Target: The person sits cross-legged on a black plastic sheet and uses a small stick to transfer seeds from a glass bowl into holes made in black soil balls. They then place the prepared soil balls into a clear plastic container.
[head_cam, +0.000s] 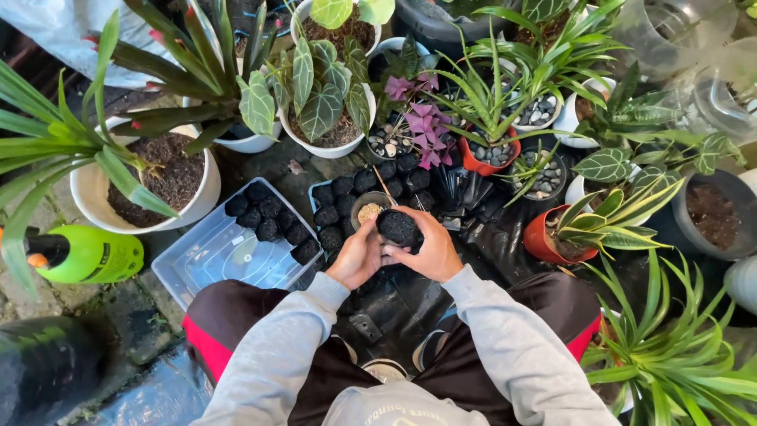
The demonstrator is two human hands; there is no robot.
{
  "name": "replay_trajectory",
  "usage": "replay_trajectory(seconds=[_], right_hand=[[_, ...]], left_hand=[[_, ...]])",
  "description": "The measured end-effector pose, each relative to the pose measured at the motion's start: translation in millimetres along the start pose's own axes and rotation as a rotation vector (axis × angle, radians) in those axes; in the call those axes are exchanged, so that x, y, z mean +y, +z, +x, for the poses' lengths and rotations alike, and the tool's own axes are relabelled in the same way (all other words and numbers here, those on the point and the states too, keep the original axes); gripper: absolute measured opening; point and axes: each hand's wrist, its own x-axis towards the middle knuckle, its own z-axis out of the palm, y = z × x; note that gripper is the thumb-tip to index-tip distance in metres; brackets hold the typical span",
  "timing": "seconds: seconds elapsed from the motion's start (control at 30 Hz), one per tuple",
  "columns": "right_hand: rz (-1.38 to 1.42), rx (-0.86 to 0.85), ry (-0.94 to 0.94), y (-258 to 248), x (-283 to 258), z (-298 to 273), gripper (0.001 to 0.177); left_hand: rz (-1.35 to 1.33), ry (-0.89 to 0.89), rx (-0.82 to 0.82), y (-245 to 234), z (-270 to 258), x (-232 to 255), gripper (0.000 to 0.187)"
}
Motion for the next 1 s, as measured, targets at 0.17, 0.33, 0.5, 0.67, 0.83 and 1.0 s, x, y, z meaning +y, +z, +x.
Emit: replay_trajectory(seconds=[0.17, 0.33, 0.5, 0.67, 0.83, 1.0], right_hand=[[-0.058, 0.01, -0.13, -1.7, -8.5, 7.5, 0.083], [-0.026, -0.027, -0.092, -2.8, -7.8, 7.5, 0.084], [0.105, -0.04, 0.047, -17.6, 5.0, 17.1, 0.094], [-0.197, -0.056, 0.366, -16.2, 75.3, 15.4, 0.028], [-0.579, -0.342, 0.38, 30.2, 116.4, -6.9, 0.025], [-0.661, -0.415, 0.489, 65.2, 146.2, -20.1, 0.037]], left_hand=[[-0.074, 0.09, -0.079, -47.0, 35.1, -24.8, 0.032], [0.056, 0.235, -0.113, -24.9, 23.7, -13.0, 0.043], [0.15, 0.272, -0.033, -13.5, 15.7, 9.6, 0.042], [0.181, 0.317, -0.009, -44.3, 28.5, 31.2, 0.069], [0.412, 0.469, 0.106, -56.5, 33.3, 40.1, 0.066], [0.567, 0.658, 0.279, -62.0, 37.7, 36.0, 0.092]])
